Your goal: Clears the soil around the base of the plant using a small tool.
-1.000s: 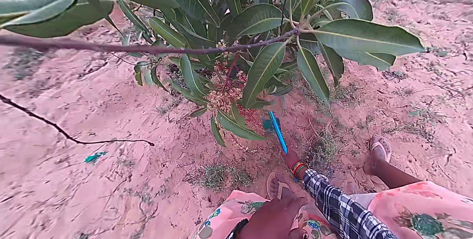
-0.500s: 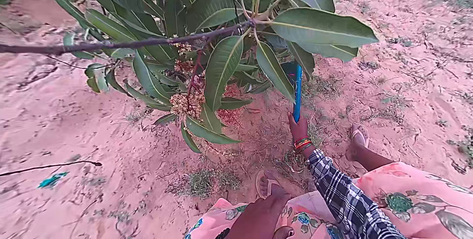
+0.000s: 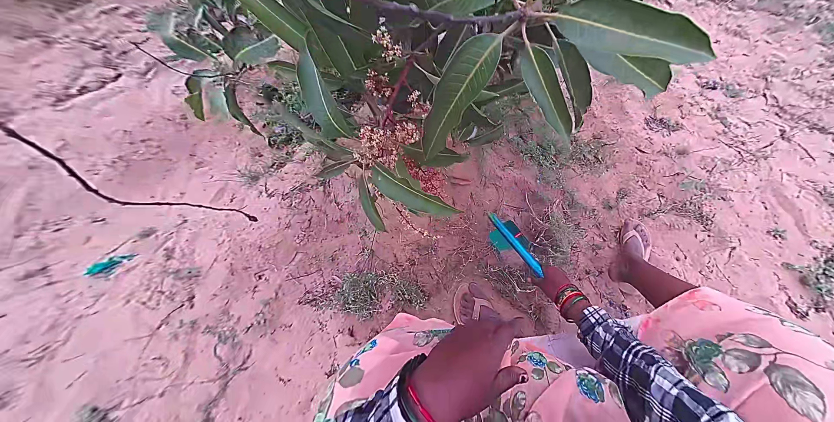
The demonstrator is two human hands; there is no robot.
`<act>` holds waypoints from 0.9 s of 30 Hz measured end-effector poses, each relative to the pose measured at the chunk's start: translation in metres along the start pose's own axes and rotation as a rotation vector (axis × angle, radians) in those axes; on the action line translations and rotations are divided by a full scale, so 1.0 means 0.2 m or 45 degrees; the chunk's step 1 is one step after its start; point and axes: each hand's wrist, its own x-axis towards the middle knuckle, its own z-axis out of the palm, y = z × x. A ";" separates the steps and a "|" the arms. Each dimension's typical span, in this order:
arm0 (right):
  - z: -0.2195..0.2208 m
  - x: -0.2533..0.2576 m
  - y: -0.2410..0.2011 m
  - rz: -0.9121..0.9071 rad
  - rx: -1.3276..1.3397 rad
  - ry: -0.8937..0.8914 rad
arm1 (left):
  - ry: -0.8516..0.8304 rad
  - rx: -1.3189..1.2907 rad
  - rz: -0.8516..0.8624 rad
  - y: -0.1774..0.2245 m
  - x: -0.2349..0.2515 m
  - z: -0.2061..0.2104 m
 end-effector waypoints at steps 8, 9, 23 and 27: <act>-0.59 -0.09 -0.47 -0.484 0.417 0.661 | 0.047 -0.004 -0.019 -0.03 0.00 0.01; -0.63 -0.09 -0.52 -0.591 0.506 0.729 | 0.040 0.001 -0.024 -0.02 0.01 0.01; 0.06 0.17 0.19 0.050 -0.002 0.080 | -0.046 0.028 -0.106 0.00 0.04 0.02; -0.12 0.12 0.04 -0.010 0.141 0.242 | 0.005 0.030 -0.021 0.00 0.03 0.02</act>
